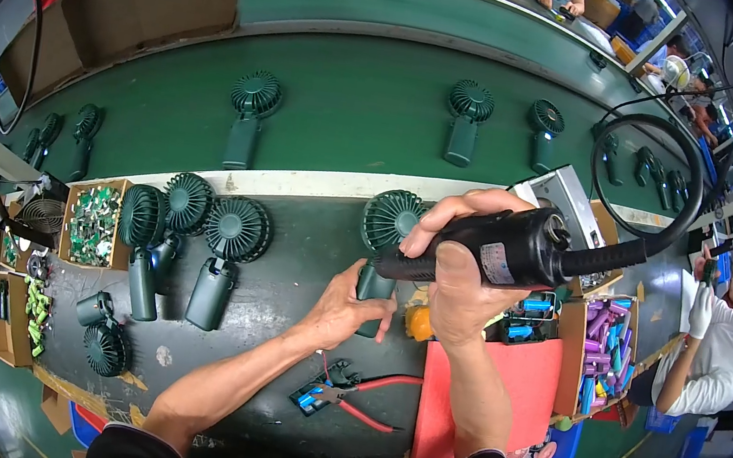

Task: The person assembles portable electric fans by fitting components together, applying a power tool to each fan, and placing them onto a conveyor belt.

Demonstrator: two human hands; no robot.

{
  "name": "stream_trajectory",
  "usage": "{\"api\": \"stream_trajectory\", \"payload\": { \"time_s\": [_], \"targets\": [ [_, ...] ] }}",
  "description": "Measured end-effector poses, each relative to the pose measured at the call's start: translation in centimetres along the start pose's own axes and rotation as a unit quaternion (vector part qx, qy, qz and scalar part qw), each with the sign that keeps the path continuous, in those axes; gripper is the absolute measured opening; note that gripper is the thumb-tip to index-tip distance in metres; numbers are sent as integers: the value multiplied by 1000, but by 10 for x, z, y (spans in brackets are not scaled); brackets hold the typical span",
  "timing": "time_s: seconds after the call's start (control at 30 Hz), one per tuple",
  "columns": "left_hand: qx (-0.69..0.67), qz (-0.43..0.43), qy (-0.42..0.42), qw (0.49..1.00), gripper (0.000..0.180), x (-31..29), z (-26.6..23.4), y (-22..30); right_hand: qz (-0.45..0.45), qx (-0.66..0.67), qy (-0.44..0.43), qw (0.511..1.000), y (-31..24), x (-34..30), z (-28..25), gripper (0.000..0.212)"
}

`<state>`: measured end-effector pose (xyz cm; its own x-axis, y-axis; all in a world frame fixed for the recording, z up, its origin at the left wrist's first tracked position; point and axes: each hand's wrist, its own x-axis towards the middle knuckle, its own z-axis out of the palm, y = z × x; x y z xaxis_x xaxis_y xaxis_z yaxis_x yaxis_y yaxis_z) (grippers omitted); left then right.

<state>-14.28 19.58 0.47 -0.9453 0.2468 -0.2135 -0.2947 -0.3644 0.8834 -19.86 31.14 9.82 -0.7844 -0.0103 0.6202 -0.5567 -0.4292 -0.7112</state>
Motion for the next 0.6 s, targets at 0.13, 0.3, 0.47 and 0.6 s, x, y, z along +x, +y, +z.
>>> {"api": "stream_trajectory", "payload": {
  "time_s": [0.13, 0.3, 0.47, 0.6],
  "targets": [
    [21, -5, -2, 1000, 39, -2, -18, -6, 27, -16, 7, 999, 4, -5, 22, 40],
    [37, -32, -34, 998, 41, 10, -21, -28, 141, -166, -57, 974, -10, -5, 3, 47],
    [149, -34, -13, 988, 34, -11, -37, -40, -73, -220, -50, 971, -8, 1, 9, 52],
    [27, -1, 49, 998, 36, -7, -22, -36, -112, -148, -27, 982, 7, -8, 19, 47]
  ]
}}
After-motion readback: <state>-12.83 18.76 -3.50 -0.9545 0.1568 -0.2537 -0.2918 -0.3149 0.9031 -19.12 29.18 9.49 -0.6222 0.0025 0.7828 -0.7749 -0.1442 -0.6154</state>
